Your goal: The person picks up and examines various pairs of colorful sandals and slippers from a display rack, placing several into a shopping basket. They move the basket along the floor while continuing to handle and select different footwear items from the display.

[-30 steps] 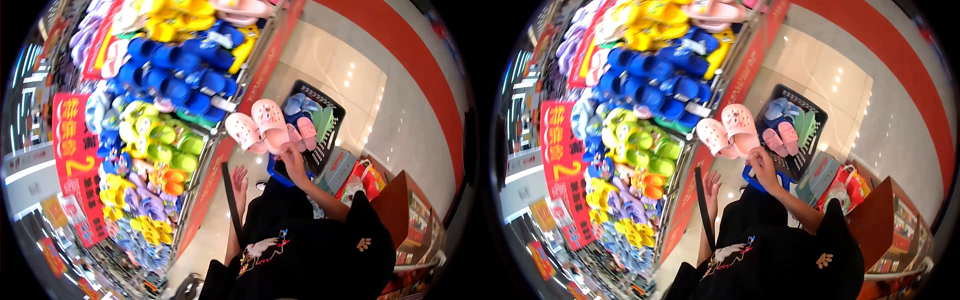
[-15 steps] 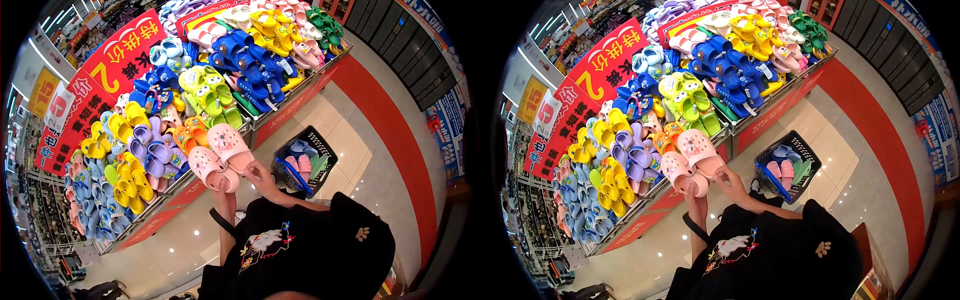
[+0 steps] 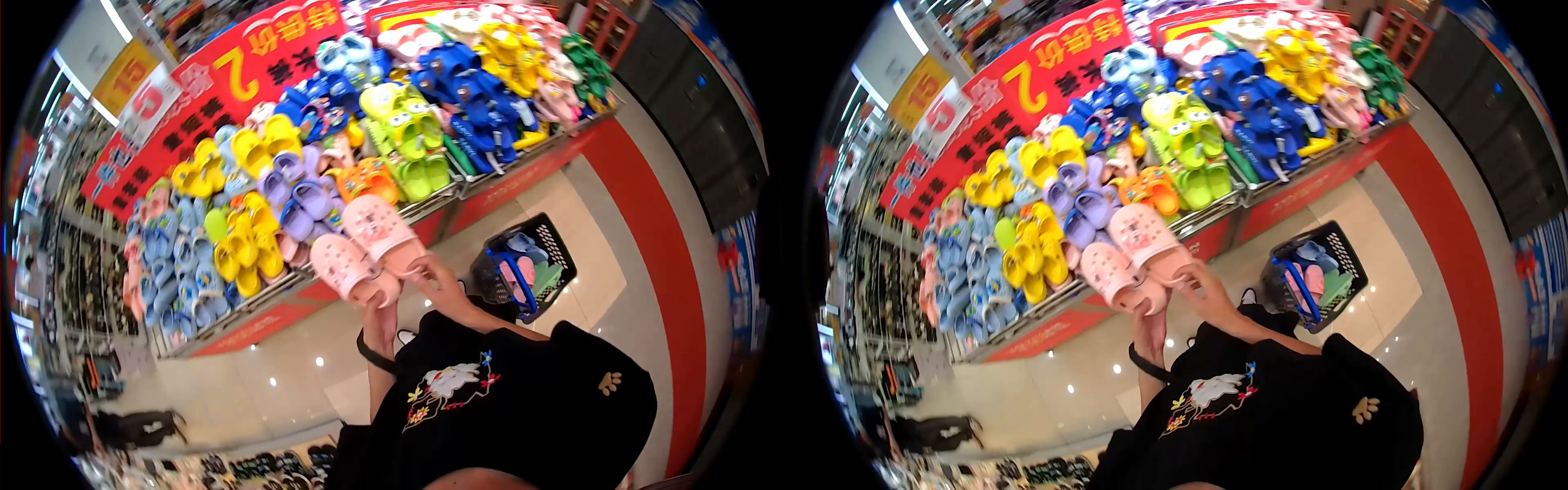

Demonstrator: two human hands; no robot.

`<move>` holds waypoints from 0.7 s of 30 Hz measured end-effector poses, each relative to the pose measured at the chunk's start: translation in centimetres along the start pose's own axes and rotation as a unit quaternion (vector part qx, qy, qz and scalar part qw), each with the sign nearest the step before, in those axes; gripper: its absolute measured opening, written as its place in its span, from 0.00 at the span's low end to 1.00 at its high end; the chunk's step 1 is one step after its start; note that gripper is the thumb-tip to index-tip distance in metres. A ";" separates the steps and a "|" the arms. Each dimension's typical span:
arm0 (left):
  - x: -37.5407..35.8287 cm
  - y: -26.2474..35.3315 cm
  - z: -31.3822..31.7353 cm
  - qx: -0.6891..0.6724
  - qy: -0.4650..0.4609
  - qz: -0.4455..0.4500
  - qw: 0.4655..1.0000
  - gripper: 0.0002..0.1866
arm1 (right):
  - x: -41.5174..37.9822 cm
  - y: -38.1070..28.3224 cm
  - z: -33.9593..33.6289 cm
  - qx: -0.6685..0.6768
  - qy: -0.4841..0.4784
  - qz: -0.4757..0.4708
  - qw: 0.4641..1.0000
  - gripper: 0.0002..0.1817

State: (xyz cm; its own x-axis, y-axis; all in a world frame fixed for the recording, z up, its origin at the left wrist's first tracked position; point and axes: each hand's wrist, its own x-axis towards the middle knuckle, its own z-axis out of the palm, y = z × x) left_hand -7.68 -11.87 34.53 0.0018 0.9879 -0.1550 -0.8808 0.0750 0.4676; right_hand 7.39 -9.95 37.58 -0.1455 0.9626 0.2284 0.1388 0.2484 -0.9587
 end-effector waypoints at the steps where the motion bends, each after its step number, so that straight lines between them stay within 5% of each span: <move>1: 0.4 -0.6 -1.1 0.023 -0.002 -0.004 1.000 0.33 | -0.1 0.2 -0.3 0.012 0.008 0.014 1.000 0.10; 10: 3.8 -4.0 -0.3 0.057 0.070 -0.030 0.995 0.25 | 2.2 4.7 -5.4 0.094 0.058 0.131 0.985 0.07; 18: 1.4 -3.5 -0.3 0.148 0.230 -0.021 0.962 0.29 | 4.3 10.9 -3.6 0.082 -0.212 0.193 0.954 0.11; 21: 0.1 -2.4 -0.5 0.142 0.289 0.072 0.944 0.28 | 5.5 10.6 -2.2 0.073 -0.296 0.186 0.934 0.14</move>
State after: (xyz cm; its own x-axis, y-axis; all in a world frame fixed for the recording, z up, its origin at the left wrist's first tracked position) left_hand -5.82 -12.04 33.02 -0.4384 0.7578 -0.4832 -0.6903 0.0603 0.7210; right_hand 10.20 -1.76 29.01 -0.6363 0.7399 -0.2182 0.1584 -0.1515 -0.9757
